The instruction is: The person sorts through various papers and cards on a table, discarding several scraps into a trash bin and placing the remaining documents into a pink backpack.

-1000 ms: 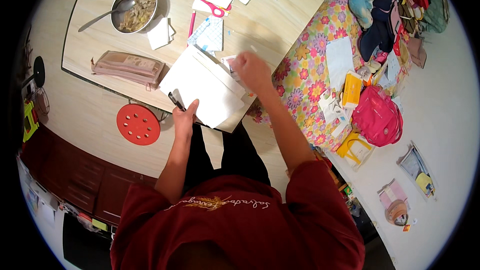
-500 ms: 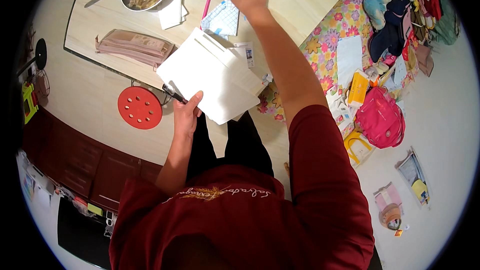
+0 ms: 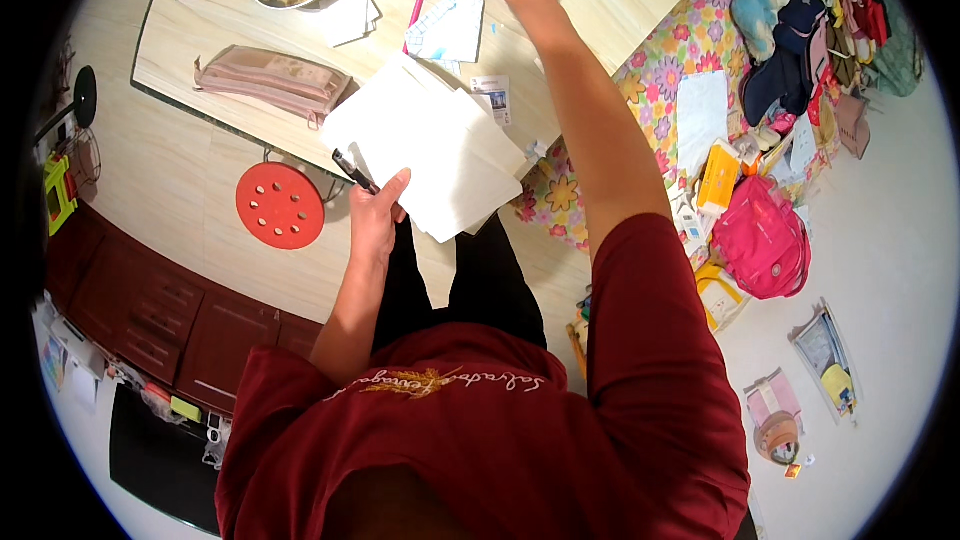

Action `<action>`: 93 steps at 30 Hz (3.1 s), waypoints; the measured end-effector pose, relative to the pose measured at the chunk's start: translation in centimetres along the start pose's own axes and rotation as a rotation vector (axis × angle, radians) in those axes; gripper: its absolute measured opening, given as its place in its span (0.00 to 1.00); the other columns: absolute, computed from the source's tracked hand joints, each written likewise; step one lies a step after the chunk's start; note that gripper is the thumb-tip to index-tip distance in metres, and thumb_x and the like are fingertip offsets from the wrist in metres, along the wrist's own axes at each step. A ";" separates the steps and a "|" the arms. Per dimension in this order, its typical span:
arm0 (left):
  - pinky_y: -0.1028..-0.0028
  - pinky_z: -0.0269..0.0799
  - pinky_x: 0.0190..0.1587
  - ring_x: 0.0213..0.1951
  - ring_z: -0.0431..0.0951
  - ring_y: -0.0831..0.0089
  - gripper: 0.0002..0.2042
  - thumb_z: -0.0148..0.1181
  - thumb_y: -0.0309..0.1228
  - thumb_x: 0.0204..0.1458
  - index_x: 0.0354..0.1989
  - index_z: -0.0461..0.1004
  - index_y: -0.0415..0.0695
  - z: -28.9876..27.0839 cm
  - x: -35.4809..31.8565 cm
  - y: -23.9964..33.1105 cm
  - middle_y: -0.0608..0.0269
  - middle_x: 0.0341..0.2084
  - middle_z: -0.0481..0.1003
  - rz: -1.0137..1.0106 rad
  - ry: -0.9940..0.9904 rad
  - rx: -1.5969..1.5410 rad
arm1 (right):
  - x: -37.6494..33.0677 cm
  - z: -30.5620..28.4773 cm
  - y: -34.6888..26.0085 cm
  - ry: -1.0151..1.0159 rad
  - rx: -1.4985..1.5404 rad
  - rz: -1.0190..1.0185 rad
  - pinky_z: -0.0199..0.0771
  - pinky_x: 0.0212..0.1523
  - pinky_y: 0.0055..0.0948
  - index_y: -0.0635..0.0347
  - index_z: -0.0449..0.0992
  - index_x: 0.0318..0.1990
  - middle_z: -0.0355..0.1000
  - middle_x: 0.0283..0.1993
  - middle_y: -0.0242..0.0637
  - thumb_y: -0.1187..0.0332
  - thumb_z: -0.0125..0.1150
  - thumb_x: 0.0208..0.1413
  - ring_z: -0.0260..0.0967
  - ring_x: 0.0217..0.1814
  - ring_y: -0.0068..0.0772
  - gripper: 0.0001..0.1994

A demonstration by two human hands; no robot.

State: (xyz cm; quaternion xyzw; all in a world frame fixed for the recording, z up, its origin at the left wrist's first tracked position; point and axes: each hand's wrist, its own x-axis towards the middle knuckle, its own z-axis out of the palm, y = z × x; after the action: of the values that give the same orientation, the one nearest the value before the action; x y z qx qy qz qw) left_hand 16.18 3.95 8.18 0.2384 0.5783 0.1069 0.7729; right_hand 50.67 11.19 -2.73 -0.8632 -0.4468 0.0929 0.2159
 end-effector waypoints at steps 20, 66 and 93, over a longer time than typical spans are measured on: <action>0.82 0.52 0.16 0.14 0.60 0.85 0.06 0.61 0.30 0.47 0.30 0.72 0.42 1.9 -1.1 0.2 0.72 0.17 0.68 -0.032 0.033 0.095 | -18.8 -9.3 -10.1 -0.279 1.072 0.683 0.71 0.34 0.24 0.66 0.73 0.39 0.73 0.35 0.36 0.66 0.50 0.56 0.70 0.32 0.25 0.11; 0.72 0.68 0.46 0.43 0.73 0.70 0.18 0.52 0.27 0.52 0.50 0.64 0.30 -0.6 1.4 3.6 0.55 0.42 0.71 -0.005 -0.160 -0.111 | -17.2 -12.9 -9.4 -1.129 1.257 0.300 0.56 0.54 0.21 0.61 0.55 0.63 0.62 0.55 0.37 0.75 0.45 0.42 0.58 0.54 0.25 0.33; 0.77 0.66 0.42 0.38 0.71 0.77 0.14 0.51 0.25 0.53 0.47 0.68 0.31 -1.8 -1.4 2.2 0.61 0.39 0.73 -0.006 -0.160 0.047 | 7.2 -1.5 -4.3 -0.407 -0.413 -0.017 0.65 0.49 0.41 0.53 0.68 0.50 0.68 0.49 0.38 0.60 0.70 0.34 0.61 0.54 0.42 0.30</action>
State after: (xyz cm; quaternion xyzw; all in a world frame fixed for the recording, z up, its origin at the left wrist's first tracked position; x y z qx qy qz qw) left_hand 14.32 5.71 10.07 0.2624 0.5179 0.0718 0.8111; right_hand 52.25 18.82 0.86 -0.8487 -0.4976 0.1696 -0.0578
